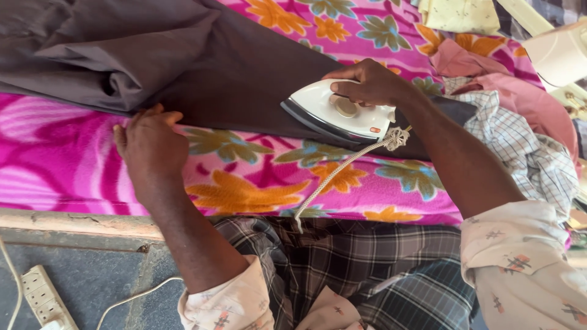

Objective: The person irons a pair of dark trousers laid out on a floral-patterned cloth. They use a white electric iron to smooth the fabric, repeatedly adjusting and folding the garment to press different sections.

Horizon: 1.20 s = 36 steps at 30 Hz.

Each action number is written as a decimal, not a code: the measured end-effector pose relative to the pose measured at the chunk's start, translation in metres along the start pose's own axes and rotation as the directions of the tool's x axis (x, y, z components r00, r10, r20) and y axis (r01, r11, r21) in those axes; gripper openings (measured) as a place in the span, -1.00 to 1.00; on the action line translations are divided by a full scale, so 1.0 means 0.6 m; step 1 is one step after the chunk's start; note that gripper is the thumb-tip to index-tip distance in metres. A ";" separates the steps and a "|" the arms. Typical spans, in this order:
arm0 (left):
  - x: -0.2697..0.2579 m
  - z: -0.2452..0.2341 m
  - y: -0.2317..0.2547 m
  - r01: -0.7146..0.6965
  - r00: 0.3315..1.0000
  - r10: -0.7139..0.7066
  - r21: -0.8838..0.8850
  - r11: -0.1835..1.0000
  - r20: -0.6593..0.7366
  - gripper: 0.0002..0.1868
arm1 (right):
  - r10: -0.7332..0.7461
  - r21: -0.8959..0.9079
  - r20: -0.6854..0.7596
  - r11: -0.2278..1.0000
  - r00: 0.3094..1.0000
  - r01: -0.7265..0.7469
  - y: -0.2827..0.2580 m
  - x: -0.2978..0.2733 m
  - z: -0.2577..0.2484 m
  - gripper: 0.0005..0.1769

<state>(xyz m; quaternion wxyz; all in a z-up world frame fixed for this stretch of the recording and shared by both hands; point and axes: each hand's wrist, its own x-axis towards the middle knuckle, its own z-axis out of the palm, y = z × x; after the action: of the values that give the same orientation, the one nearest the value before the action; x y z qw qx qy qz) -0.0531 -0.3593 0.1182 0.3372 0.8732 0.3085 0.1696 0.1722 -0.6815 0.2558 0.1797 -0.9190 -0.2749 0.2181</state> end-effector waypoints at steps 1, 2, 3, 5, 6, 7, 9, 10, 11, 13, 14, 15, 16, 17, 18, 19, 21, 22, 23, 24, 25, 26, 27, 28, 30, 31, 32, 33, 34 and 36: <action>-0.001 0.003 -0.001 0.010 1.000 -0.010 -0.023 1.000 -0.016 -0.50 | -0.017 0.007 0.015 1.000 1.000 0.017 0.003 -0.004 0.001 -0.48; -0.001 0.005 -0.003 0.020 0.999 -0.022 -0.044 0.999 -0.034 -0.52 | -0.037 0.015 0.030 0.999 0.999 0.037 0.004 -0.006 0.001 -0.47; -0.001 0.007 -0.004 0.010 0.999 -0.012 -0.042 0.999 -0.045 -0.52 | -0.058 0.023 0.045 0.998 0.997 0.057 0.003 -0.009 0.002 -0.47; -0.002 0.008 -0.005 -0.012 0.997 0.009 -0.037 0.999 -0.075 -0.52 | -0.057 0.036 0.083 0.998 0.995 0.055 -0.004 -0.014 0.006 -0.46; -0.002 0.009 -0.005 -0.006 0.997 0.003 -0.039 0.999 -0.074 -0.52 | -0.055 0.040 0.102 0.998 0.993 0.051 -0.008 -0.017 0.008 -0.46; -0.002 0.010 -0.005 0.000 0.997 -0.003 -0.041 0.999 -0.074 -0.52 | -0.070 0.025 0.112 0.997 0.991 0.067 -0.013 -0.021 0.011 -0.46; 0.000 0.011 -0.004 0.002 0.997 -0.005 -0.041 0.999 -0.073 -0.52 | -0.098 -0.002 0.133 0.995 0.986 0.099 -0.021 -0.029 0.020 -0.47; 0.000 0.011 -0.005 0.001 0.997 -0.004 -0.040 0.999 -0.073 -0.51 | -0.106 -0.007 0.135 0.994 0.985 0.108 -0.023 -0.034 0.023 -0.46; 0.000 0.011 -0.006 0.000 0.997 -0.003 -0.040 0.999 -0.072 -0.50 | -0.115 -0.013 0.136 0.993 0.984 0.117 -0.024 -0.038 0.025 -0.45; 0.002 0.011 -0.008 -0.006 0.998 0.003 -0.038 0.999 -0.066 -0.51 | -0.122 -0.014 0.140 0.992 0.983 0.125 -0.025 -0.046 0.027 -0.44; 0.002 0.010 -0.009 -0.007 0.998 0.004 -0.038 0.999 -0.065 -0.52 | -0.121 -0.010 0.146 0.992 0.982 0.124 -0.023 -0.051 0.025 -0.44; 0.002 0.011 -0.009 -0.010 0.998 0.007 -0.038 0.999 -0.069 -0.52 | -0.120 -0.007 0.152 0.992 0.981 0.122 -0.020 -0.055 0.023 -0.43; 0.003 0.012 -0.008 -0.013 0.997 0.010 -0.037 0.999 -0.073 -0.52 | -0.087 -0.049 0.164 0.994 0.983 0.096 -0.015 -0.059 0.020 -0.42; 0.003 0.011 -0.008 -0.016 0.997 0.013 -0.037 0.999 -0.077 -0.52 | -0.054 -0.090 0.174 0.993 0.983 0.070 -0.007 -0.064 0.014 -0.42; 0.002 0.010 -0.008 -0.055 0.992 0.055 -0.004 0.998 -0.113 -0.53 | -0.024 -0.135 0.184 0.990 0.983 0.050 0.001 -0.064 0.005 -0.41; 0.000 0.011 -0.005 -0.093 0.984 0.096 0.031 0.995 -0.147 -0.55 | -0.168 -0.144 0.183 0.970 0.969 0.196 0.010 -0.066 -0.009 -0.41; -0.003 0.007 0.003 -0.154 0.966 0.175 0.122 0.981 -0.189 -0.58 | -0.437 -0.150 0.192 0.872 0.879 0.467 0.032 -0.071 -0.035 -0.43; -0.007 0.009 0.011 -0.179 0.959 0.212 0.177 0.968 -0.190 -0.59 | -0.376 -0.159 0.142 0.904 0.916 0.396 0.043 -0.077 -0.048 -0.39; -0.008 0.010 0.021 -0.204 0.950 0.250 0.230 0.951 -0.189 -0.61 | -0.311 -0.164 0.093 0.932 0.946 0.322 0.050 -0.085 -0.067 -0.35; -0.004 0.011 0.037 -0.367 0.892 0.405 0.202 0.908 -0.200 -0.66 | -0.241 -0.165 0.036 0.956 0.970 0.243 0.055 -0.098 -0.081 -0.31; -0.001 0.011 0.054 -0.519 0.809 0.547 0.173 0.837 -0.215 -0.71 | -0.235 -0.201 -0.019 0.953 0.972 0.226 0.058 -0.111 -0.086 -0.28; 0.000 0.016 0.080 -0.575 0.796 0.592 0.147 0.805 -0.128 -0.78 | -0.238 -0.244 -0.080 0.946 0.968 0.213 0.055 -0.120 -0.095 -0.25; -0.007 0.030 0.117 -0.627 0.772 0.634 0.115 0.771 -0.041 -0.85 | -0.243 -0.286 -0.140 0.938 0.960 0.196 0.051 -0.129 -0.102 -0.22; -0.016 0.043 0.148 -0.684 0.729 0.676 0.075 0.726 0.104 -0.82 | -0.195 -0.315 -0.197 0.941 0.961 0.127 0.049 -0.139 -0.102 -0.29; -0.037 0.066 0.195 -0.719 0.662 0.710 -0.067 0.692 0.240 -0.84 | -0.101 -0.357 -0.311 0.934 0.945 -0.017 0.051 -0.151 -0.091 -0.41; -0.051 0.079 0.213 -0.699 0.659 0.714 -0.159 0.697 0.236 -0.84 | -0.119 -0.327 -0.359 0.945 0.926 -0.005 0.055 -0.155 -0.085 -0.43; -0.063 0.089 0.223 -0.672 0.655 0.717 -0.250 0.697 0.237 -0.80 | -0.130 -0.293 -0.406 0.956 0.904 0.007 0.063 -0.159 -0.076 -0.46; -0.070 0.098 0.228 -0.663 0.650 0.703 -0.237 0.710 0.287 -0.72 | -0.140 -0.259 -0.453 0.966 0.880 0.020 0.072 -0.161 -0.070 -0.48; -0.074 0.107 0.234 -0.656 0.643 0.688 -0.222 0.721 0.337 -0.64 | -0.179 -0.298 -0.500 0.954 0.847 0.026 0.082 -0.159 -0.066 -0.49; -0.080 0.129 0.244 -0.666 0.616 0.665 -0.172 0.726 0.422 -0.55 | -0.253 -0.371 -0.583 0.928 0.772 0.023 0.106 -0.156 -0.057 -0.48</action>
<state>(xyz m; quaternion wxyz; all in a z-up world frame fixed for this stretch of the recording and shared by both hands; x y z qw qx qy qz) 0.0121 -0.5134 0.1602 0.3118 0.9391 -0.1249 0.0724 0.1462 -0.7931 0.2842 0.1129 -0.9327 -0.3018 -0.1620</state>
